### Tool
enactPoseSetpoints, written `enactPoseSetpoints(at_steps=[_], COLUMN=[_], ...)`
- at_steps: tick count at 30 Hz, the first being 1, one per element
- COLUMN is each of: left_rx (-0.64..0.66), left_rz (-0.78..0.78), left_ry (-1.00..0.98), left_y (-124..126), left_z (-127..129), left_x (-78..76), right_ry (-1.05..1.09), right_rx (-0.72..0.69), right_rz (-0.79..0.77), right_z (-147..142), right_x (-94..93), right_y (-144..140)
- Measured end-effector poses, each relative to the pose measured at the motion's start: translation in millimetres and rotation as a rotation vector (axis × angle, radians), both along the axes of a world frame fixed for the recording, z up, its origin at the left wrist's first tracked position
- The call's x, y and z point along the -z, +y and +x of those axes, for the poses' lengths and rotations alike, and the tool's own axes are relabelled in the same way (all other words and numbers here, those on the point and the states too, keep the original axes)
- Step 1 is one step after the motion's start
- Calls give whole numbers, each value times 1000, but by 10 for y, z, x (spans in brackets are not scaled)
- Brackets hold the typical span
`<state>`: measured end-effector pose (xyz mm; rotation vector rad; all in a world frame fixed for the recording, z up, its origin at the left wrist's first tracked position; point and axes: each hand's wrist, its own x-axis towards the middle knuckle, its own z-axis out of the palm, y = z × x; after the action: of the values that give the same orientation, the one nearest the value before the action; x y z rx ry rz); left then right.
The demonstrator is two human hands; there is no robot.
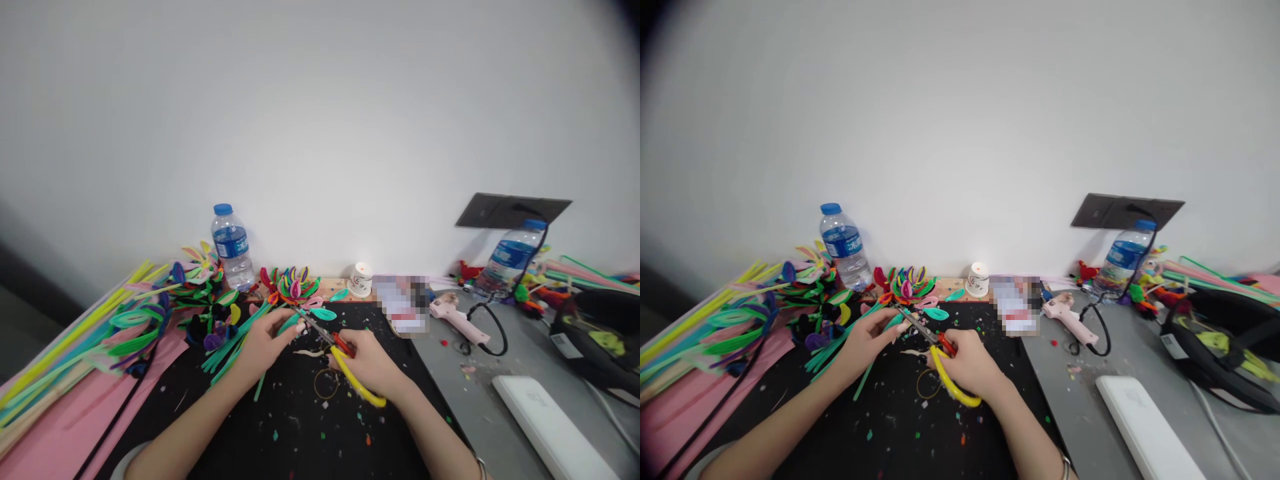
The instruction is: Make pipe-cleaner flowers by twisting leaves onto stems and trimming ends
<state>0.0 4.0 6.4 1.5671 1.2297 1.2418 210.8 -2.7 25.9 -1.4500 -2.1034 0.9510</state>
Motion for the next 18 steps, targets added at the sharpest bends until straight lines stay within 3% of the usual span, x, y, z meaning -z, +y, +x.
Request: enactPoseSetpoints(at_steps=[4, 10, 14, 18], left_rx=[-200, -227, -228, -257], left_rz=[315, 715, 834, 813], left_ry=[377, 619, 719, 744], left_y=[-30, -32, -13, -7], left_z=[-5, -45, -95, -114], left_x=[-19, -47, -20, 25], right_ry=[28, 20, 19, 17], right_rx=[25, 62, 97, 111], right_rz=[-43, -48, -67, -64], right_z=[-58, -105, -139, -160], right_x=[46, 79, 67, 65], right_y=[-44, -65, -88, -106])
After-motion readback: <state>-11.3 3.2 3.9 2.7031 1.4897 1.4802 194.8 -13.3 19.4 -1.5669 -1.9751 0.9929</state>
